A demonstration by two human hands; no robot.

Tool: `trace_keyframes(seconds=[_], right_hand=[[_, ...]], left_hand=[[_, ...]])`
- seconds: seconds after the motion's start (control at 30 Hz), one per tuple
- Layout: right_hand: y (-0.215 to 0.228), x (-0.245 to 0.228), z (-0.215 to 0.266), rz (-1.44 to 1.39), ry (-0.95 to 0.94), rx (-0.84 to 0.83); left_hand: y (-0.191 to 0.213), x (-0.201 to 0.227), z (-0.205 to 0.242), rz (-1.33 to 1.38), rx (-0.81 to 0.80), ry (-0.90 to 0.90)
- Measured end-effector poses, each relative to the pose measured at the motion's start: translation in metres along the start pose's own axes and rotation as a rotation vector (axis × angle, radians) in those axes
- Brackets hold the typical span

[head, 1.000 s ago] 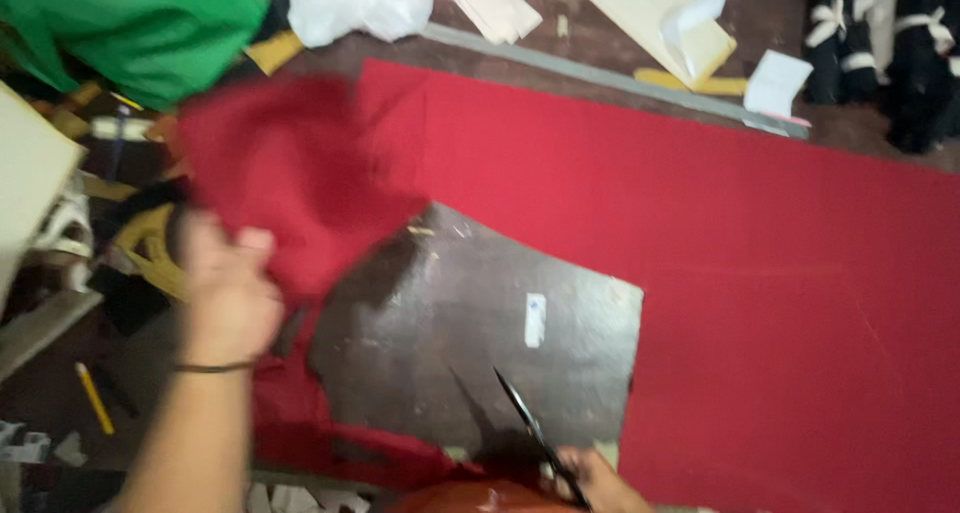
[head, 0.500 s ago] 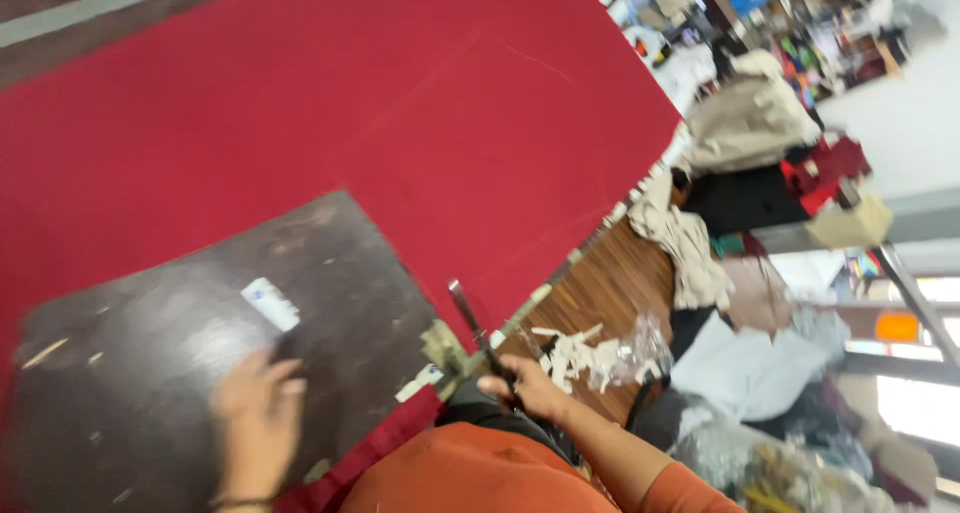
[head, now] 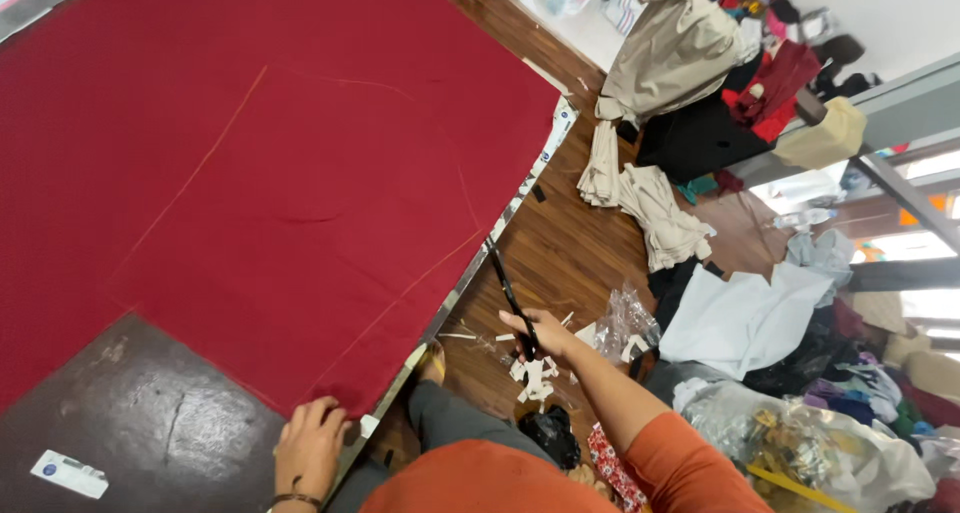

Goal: The person places a paper pattern on a red fabric and traces its outline with a pencil. Then, using scissors, the person cuts the fabric along the traced lines to create a fabric piece matching the pattern shape.

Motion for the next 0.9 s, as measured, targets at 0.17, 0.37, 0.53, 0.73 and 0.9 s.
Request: trace_keyframes(seconds=[0.17, 0.37, 0.53, 0.73, 0.9], right_hand=[[0.029, 0.009, -0.015, 0.082, -0.046, -0.070], [0.025, -0.019, -0.031, 0.111, 0.043, -0.095], [0.019, -0.032, -0.032, 0.160, -0.026, -0.030], [0.020, -0.014, -0.044, 0.097, -0.024, 0.019], [0.014, -0.033, -0.026, 0.124, -0.035, 0.012]], left_hand=[[-0.003, -0.017, 0.003, 0.187, 0.024, 0.036], [-0.029, -0.022, 0.013, 0.186, -0.052, 0.071], [-0.020, -0.008, 0.020, 0.104, 0.036, -0.044], [-0.018, -0.018, 0.018, 0.120, -0.025, -0.001], [-0.031, -0.027, 0.008, 0.083, -0.068, -0.084]])
Point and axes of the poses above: each hand's wrist, its own z-axis away from the middle knuckle, its own y-axis out of the back of the hand, x = y × z, the point moved 10 cm from there along -z, towards the middle knuckle, and after that the axes turned 15 degrees about -x, right-handed, at the moved point
